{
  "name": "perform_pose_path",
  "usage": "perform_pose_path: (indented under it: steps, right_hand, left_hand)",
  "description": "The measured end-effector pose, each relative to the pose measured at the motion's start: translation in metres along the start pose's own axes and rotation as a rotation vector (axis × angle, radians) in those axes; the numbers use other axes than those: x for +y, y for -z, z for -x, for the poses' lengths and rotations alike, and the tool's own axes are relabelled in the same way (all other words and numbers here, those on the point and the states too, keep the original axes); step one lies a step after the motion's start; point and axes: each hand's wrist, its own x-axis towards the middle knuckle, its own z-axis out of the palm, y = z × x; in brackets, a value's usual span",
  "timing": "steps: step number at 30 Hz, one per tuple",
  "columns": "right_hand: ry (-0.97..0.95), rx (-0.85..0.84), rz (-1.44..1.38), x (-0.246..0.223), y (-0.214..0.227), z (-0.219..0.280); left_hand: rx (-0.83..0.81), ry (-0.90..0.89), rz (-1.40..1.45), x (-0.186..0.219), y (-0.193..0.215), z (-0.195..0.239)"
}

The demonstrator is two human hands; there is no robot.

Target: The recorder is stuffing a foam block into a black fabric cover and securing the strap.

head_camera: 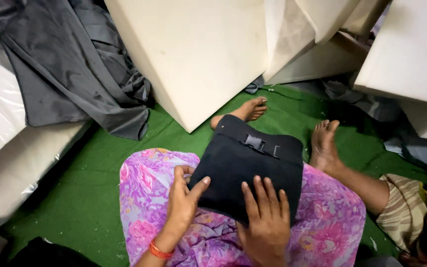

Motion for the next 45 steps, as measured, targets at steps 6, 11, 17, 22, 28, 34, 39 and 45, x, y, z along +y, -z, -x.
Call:
perform_pose_path:
  steps: [6,11,17,22,28,34,39,45]
  right_hand:
    - [0.101,0.030,0.013,0.039,0.015,0.004]
    - [0.147,0.073,-0.082,0.051,0.015,-0.013]
    - [0.113,0.247,-0.088,-0.007,0.015,-0.037]
    - [0.092,0.049,-0.061,-0.050,-0.017,-0.051]
    - [0.318,-0.113,0.044,-0.081,-0.094,-0.025]
    - [0.333,-0.403,-0.286,-0.078,-0.098,-0.042]
    - [0.289,-0.249,-0.224,-0.053,-0.105,-0.045]
    - [0.160,-0.081,-0.414,-0.053,-0.091,-0.062]
  left_hand:
    - [0.043,-0.198,-0.235,0.017,0.004,-0.024]
    - [0.140,-0.196,-0.436,0.035,-0.004,-0.043]
    - [0.168,-0.589,0.529,0.041,-0.002,-0.047]
    - [0.171,-0.337,0.262,0.038,0.010,-0.038]
    - [0.106,-0.043,-0.280,-0.055,0.067,-0.051]
    - [0.183,-0.076,-0.821,0.003,0.062,-0.050]
    - [0.235,-0.280,-1.033,-0.021,0.065,-0.084]
    - [0.197,-0.188,-0.088,-0.029,0.085,-0.065]
